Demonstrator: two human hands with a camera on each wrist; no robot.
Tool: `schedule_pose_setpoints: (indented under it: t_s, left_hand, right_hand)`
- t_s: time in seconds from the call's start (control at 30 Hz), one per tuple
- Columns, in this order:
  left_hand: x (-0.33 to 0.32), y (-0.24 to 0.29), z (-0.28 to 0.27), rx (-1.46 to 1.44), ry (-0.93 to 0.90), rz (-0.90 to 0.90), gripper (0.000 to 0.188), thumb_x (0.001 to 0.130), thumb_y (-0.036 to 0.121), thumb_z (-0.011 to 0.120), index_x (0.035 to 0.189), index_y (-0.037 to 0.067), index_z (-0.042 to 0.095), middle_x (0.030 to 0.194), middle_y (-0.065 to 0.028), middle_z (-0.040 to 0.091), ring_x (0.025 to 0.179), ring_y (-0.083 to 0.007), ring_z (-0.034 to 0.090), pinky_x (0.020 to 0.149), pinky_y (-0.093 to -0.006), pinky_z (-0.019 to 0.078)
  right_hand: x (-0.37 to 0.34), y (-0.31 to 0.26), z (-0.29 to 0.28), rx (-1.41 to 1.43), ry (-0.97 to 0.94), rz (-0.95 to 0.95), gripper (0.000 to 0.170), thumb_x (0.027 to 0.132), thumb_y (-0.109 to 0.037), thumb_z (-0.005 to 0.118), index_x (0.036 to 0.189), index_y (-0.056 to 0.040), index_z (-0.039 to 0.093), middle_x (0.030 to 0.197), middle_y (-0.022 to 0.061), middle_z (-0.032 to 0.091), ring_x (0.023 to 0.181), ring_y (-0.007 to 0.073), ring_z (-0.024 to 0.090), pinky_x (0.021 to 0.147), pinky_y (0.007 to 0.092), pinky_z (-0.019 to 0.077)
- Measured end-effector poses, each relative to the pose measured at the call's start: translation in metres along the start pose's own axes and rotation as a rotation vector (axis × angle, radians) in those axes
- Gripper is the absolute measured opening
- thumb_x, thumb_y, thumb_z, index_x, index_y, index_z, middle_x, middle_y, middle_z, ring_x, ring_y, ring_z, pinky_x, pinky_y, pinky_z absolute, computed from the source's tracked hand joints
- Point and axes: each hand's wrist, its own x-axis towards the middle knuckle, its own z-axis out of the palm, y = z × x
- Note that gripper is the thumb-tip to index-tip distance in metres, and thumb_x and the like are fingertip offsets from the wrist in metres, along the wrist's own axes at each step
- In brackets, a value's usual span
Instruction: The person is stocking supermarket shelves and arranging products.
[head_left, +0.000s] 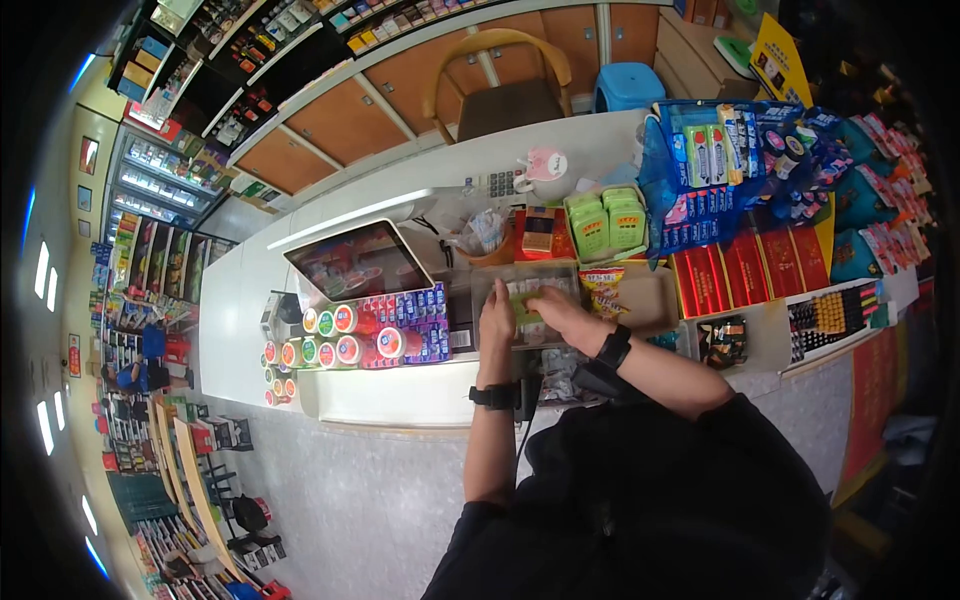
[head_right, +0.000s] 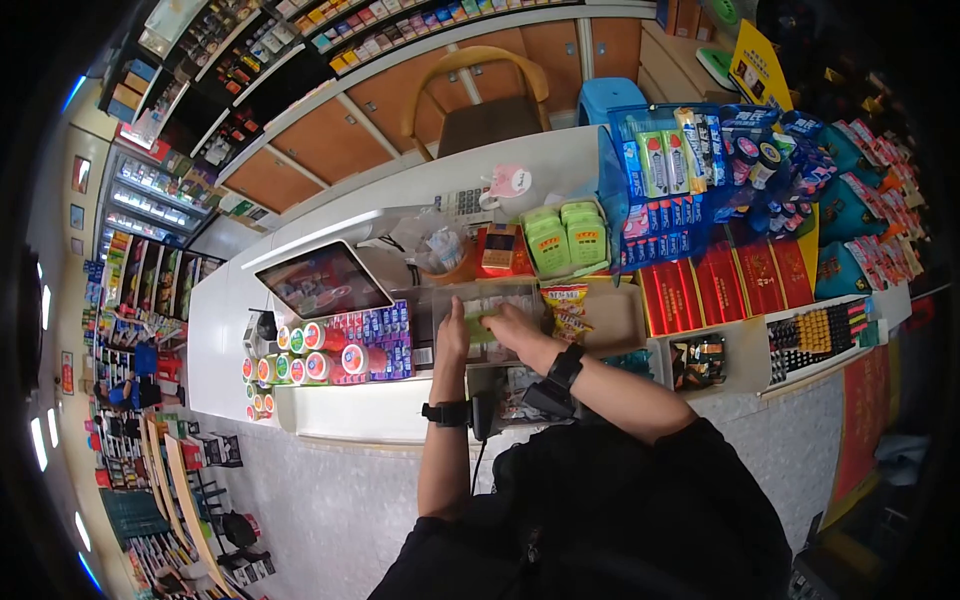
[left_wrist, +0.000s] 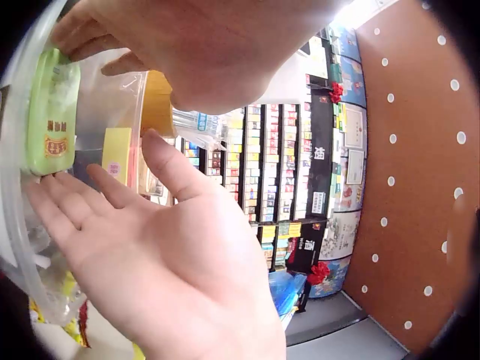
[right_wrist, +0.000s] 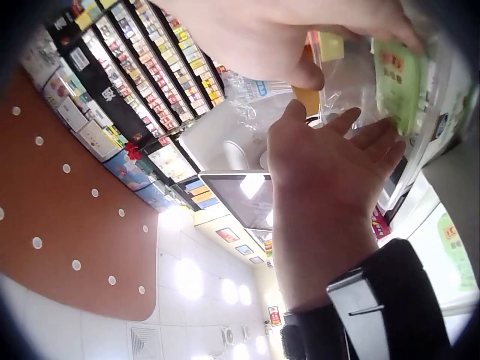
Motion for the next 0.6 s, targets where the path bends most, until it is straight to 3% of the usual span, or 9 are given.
schedule_pose_setpoints:
  t_s: [0.13, 0.17, 0.2, 0.27, 0.33, 0.4, 0.47, 0.53, 0.6]
  left_hand:
    - [-0.007, -0.003, 0.004, -0.196, 0.023, -0.011, 0.084, 0.096, 0.064, 0.029, 0.126, -0.010, 0.054, 0.120, -0.0313, 0.059, 0.116, -0.0395, 0.057, 0.097, -0.0412, 0.0420]
    - [-0.014, 0.001, 0.007, -0.337, 0.083, -0.016, 0.083, 0.096, 0.064, 0.029, 0.124, -0.010, 0.056, 0.117, -0.0303, 0.061, 0.113, -0.0375, 0.058, 0.095, -0.0397, 0.0431]
    - [-0.020, 0.004, 0.009, -0.479, 0.142, -0.023, 0.083, 0.096, 0.064, 0.030, 0.122, -0.010, 0.057, 0.114, -0.0294, 0.062, 0.110, -0.0354, 0.060, 0.093, -0.0382, 0.0443]
    - [-0.033, 0.007, 0.009, -0.524, 0.153, -0.023, 0.081, 0.097, 0.063, 0.033, 0.120, -0.011, 0.056, 0.109, -0.0260, 0.064, 0.106, -0.0312, 0.062, 0.090, -0.0350, 0.0455]
    - [-0.053, 0.016, 0.005, -0.685, 0.094, 0.025, 0.080, 0.096, 0.063, 0.037, 0.142, -0.002, 0.041, 0.128, -0.0217, 0.055, 0.111, -0.0269, 0.055, 0.090, -0.0381, 0.0410]
    - [-0.067, 0.028, 0.011, -0.773, 0.099, 0.041, 0.076, 0.097, 0.060, 0.037, 0.138, -0.004, 0.043, 0.127, -0.0222, 0.056, 0.113, -0.0291, 0.055, 0.093, -0.0402, 0.0414]
    - [-0.081, 0.042, 0.024, -0.876, 0.099, 0.047, 0.073, 0.099, 0.058, 0.038, 0.135, -0.005, 0.045, 0.126, -0.0227, 0.057, 0.116, -0.0313, 0.055, 0.095, -0.0423, 0.0418]
    - [-0.089, 0.064, 0.037, -0.924, 0.018, 0.153, 0.071, 0.099, 0.057, 0.036, 0.138, -0.003, 0.042, 0.133, -0.0225, 0.051, 0.123, -0.0308, 0.050, 0.099, -0.0448, 0.0389]
    - [-0.092, 0.084, 0.049, -0.964, -0.039, 0.166, 0.073, 0.100, 0.057, 0.036, 0.139, -0.003, 0.041, 0.135, -0.0229, 0.049, 0.126, -0.0303, 0.047, 0.102, -0.0425, 0.0362]
  right_hand:
    - [-0.030, -0.020, -0.004, 0.055, 0.045, -0.078, 0.046, 0.090, -0.021, 0.063, 0.127, 0.0030, 0.052, 0.115, 0.0095, 0.061, 0.106, 0.0165, 0.054, 0.090, 0.0275, 0.0414]
    - [-0.044, -0.027, -0.006, 0.043, 0.066, -0.056, 0.057, 0.090, -0.026, 0.066, 0.134, 0.0038, 0.045, 0.124, 0.0128, 0.057, 0.115, 0.0186, 0.052, 0.097, 0.0283, 0.0395]
    - [-0.053, -0.032, -0.008, 0.044, 0.074, -0.056, 0.057, 0.090, -0.026, 0.066, 0.134, 0.0038, 0.045, 0.124, 0.0128, 0.057, 0.115, 0.0186, 0.052, 0.097, 0.0283, 0.0395]
    - [-0.068, -0.039, -0.012, -0.217, 0.129, -0.219, 0.062, 0.090, -0.028, 0.066, 0.136, 0.0039, 0.041, 0.131, 0.0204, 0.053, 0.123, 0.0272, 0.051, 0.101, 0.0340, 0.0394]
    - [-0.093, -0.054, -0.017, -0.317, 0.125, -0.322, 0.060, 0.090, -0.028, 0.066, 0.136, 0.0032, 0.042, 0.135, 0.0246, 0.048, 0.126, 0.0324, 0.049, 0.102, 0.0371, 0.0394]
    - [-0.116, -0.059, -0.021, -0.421, 0.115, -0.420, 0.059, 0.090, -0.028, 0.066, 0.135, 0.0025, 0.043, 0.139, 0.0288, 0.044, 0.129, 0.0376, 0.047, 0.103, 0.0401, 0.0394]
    - [-0.135, -0.060, -0.029, -0.674, 0.319, -0.652, 0.054, 0.089, -0.026, 0.066, 0.132, 0.0004, 0.046, 0.143, 0.0302, 0.039, 0.130, 0.0435, 0.043, 0.104, 0.0432, 0.0397]
    - [-0.148, -0.067, -0.042, -0.685, 0.333, -0.598, 0.050, 0.087, -0.021, 0.067, 0.129, -0.0001, 0.048, 0.146, 0.0290, 0.036, 0.133, 0.0425, 0.040, 0.106, 0.0434, 0.0380]
    - [-0.156, -0.075, -0.059, -0.705, 0.400, -0.670, 0.049, 0.086, -0.016, 0.066, 0.127, 0.0026, 0.046, 0.147, 0.0320, 0.032, 0.134, 0.0452, 0.036, 0.108, 0.0456, 0.0368]
